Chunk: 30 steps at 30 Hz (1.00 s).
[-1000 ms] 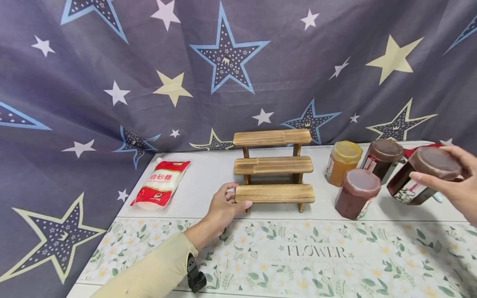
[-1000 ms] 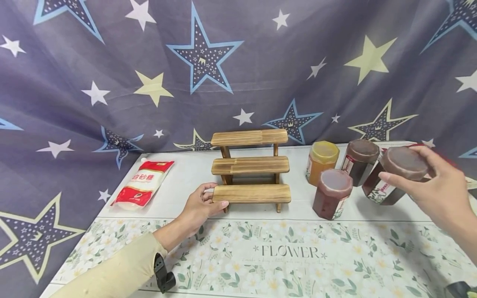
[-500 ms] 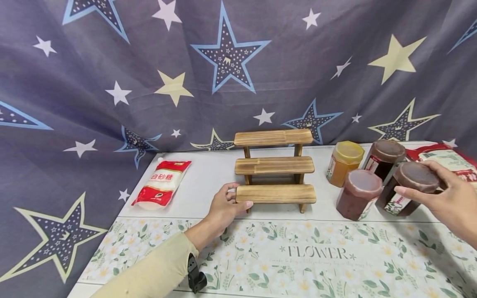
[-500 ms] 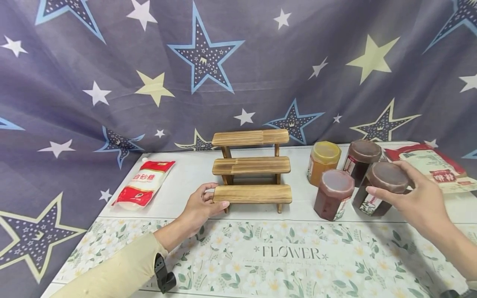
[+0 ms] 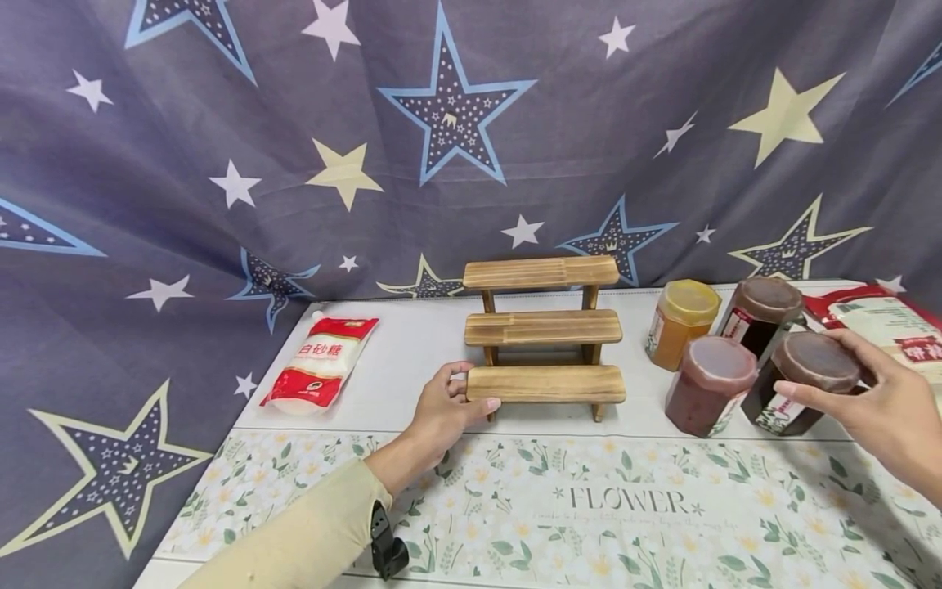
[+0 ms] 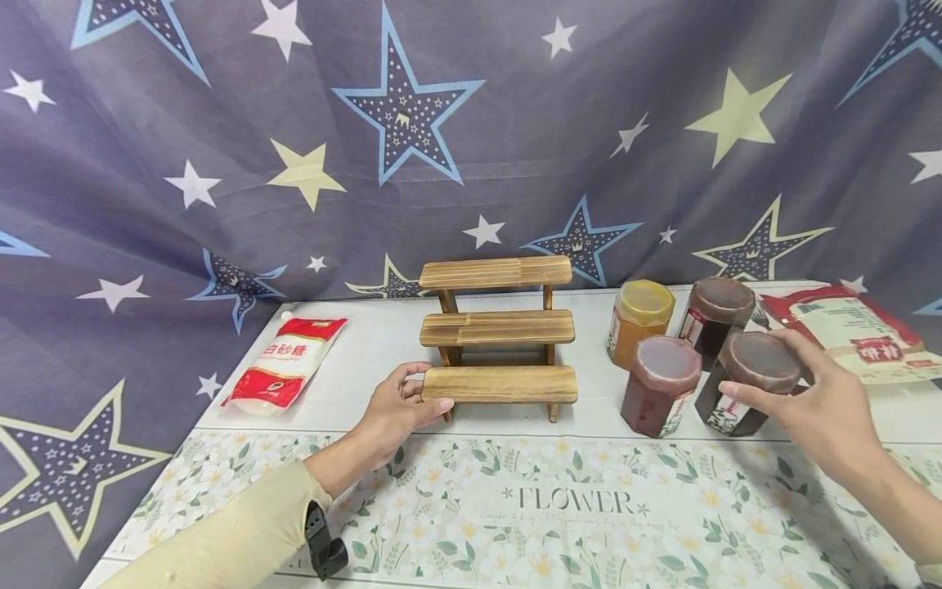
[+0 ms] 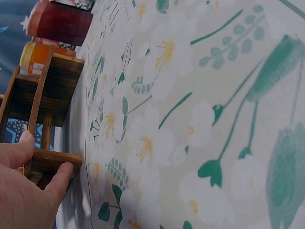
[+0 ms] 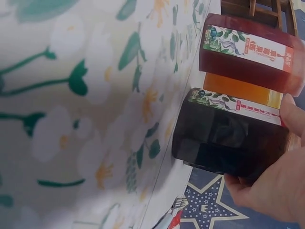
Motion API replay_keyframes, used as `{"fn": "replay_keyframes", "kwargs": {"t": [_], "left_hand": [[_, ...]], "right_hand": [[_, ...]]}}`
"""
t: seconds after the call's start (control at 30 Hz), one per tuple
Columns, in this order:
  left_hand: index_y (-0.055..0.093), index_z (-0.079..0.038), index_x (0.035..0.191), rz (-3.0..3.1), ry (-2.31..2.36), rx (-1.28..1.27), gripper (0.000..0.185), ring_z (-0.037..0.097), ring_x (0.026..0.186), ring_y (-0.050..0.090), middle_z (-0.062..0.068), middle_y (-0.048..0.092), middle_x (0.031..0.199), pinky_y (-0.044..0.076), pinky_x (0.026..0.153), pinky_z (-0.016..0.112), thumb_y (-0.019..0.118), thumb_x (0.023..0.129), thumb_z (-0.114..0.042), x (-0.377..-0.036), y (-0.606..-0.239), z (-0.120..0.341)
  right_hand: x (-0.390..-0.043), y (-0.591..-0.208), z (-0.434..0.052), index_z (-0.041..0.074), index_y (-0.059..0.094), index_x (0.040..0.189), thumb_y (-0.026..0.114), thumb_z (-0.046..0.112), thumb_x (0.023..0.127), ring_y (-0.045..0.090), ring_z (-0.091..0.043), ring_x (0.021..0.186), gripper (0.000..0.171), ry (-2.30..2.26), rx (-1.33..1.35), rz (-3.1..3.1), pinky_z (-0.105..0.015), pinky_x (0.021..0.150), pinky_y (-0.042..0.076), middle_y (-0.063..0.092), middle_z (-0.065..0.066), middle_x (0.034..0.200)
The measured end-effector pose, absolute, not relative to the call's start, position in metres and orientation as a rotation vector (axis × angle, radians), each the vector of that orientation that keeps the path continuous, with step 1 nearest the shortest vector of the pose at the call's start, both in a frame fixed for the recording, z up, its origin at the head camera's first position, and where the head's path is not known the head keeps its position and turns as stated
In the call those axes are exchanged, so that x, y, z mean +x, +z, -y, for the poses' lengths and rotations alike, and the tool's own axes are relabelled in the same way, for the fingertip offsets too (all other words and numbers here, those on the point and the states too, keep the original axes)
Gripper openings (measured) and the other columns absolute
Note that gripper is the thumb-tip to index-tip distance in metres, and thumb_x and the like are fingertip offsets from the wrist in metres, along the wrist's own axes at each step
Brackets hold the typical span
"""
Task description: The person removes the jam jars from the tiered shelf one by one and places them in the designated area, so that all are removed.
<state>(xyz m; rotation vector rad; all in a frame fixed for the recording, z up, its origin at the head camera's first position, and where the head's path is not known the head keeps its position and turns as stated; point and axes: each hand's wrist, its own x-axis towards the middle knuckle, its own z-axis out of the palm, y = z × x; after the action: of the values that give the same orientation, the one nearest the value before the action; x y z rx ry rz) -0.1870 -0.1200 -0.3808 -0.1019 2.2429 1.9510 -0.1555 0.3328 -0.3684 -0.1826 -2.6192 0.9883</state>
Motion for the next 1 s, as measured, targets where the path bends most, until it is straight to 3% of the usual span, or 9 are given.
{"fn": "replay_keyframes", "kwargs": {"t": [0.13,0.3,0.37,0.43,0.57,0.73,0.87,1.0], "left_hand": [[0.038,-0.004,0.140,-2.235,1.961,-0.102,0.069,0.019,0.091,0.063,0.019,0.058,0.122,0.055,0.082,0.037,0.075,0.082,-0.003,-0.187,-0.381,0.120],[0.038,-0.004,0.140,-2.233,1.963,-0.105,0.069,0.019,0.091,0.063,0.018,0.058,0.121,0.055,0.082,0.036,0.075,0.082,-0.003,-0.188,-0.380,0.120],[0.038,-0.005,0.140,-2.234,1.961,-0.102,0.069,0.019,0.091,0.063,0.018,0.058,0.122,0.055,0.082,0.036,0.075,0.082,-0.003,-0.187,-0.380,0.120],[0.038,-0.005,0.140,-2.242,1.951,-0.100,0.069,0.019,0.091,0.063,0.018,0.058,0.122,0.055,0.082,0.037,0.075,0.082,-0.004,-0.187,-0.379,0.120],[0.037,-0.006,0.141,-2.255,1.934,-0.105,0.070,0.019,0.091,0.063,0.017,0.058,0.122,0.055,0.082,0.037,0.076,0.082,-0.005,-0.186,-0.379,0.121],[0.037,-0.005,0.141,-2.250,1.938,-0.103,0.070,0.019,0.091,0.063,0.018,0.058,0.122,0.055,0.082,0.037,0.076,0.082,-0.004,-0.187,-0.380,0.121],[0.037,-0.004,0.141,-2.243,1.945,-0.094,0.070,0.018,0.090,0.063,0.018,0.058,0.121,0.055,0.081,0.035,0.075,0.082,-0.004,-0.188,-0.381,0.119],[0.036,-0.005,0.142,-2.276,1.897,-0.060,0.071,0.021,0.094,0.063,0.017,0.058,0.122,0.055,0.081,0.035,0.076,0.083,-0.007,-0.189,-0.380,0.120]], "right_hand": [[-0.156,-0.367,-0.331,0.007,0.037,0.146,0.082,0.037,0.077,0.034,0.011,0.082,0.088,0.992,-0.193,2.647,-0.011,0.053,0.036,0.047,-0.028,0.126],[-0.158,-0.366,-0.331,0.004,0.037,0.145,0.082,0.037,0.077,0.049,-0.025,0.092,0.089,0.963,-0.180,2.673,-0.014,0.054,0.034,0.047,-0.031,0.124],[-0.159,-0.366,-0.331,0.002,0.033,0.147,0.081,0.037,0.078,0.048,-0.043,0.098,0.091,0.957,-0.165,2.689,-0.015,0.054,0.033,0.045,-0.033,0.124],[-0.160,-0.367,-0.332,0.001,0.030,0.148,0.080,0.037,0.079,0.047,-0.050,0.100,0.093,0.954,-0.140,2.704,-0.016,0.054,0.033,0.043,-0.035,0.124],[-0.161,-0.368,-0.328,-0.005,0.025,0.147,0.076,0.034,0.084,0.047,-0.052,0.097,0.090,0.940,-0.071,2.727,-0.028,0.059,0.043,0.041,-0.036,0.120],[-0.159,-0.365,-0.321,-0.007,0.018,0.148,0.075,0.031,0.085,0.040,-0.052,0.098,0.093,0.898,-0.038,2.723,-0.048,0.066,0.043,0.031,-0.040,0.122],[-0.154,-0.355,-0.316,-0.004,0.006,0.151,0.073,0.033,0.086,0.026,-0.058,0.114,0.101,0.847,-0.088,2.718,-0.068,0.078,0.032,0.016,-0.043,0.135],[-0.152,-0.338,-0.310,-0.003,0.016,0.150,0.073,0.030,0.087,0.017,-0.056,0.127,0.091,0.802,-0.015,2.655,-0.072,0.094,0.020,0.016,-0.040,0.141]]}}
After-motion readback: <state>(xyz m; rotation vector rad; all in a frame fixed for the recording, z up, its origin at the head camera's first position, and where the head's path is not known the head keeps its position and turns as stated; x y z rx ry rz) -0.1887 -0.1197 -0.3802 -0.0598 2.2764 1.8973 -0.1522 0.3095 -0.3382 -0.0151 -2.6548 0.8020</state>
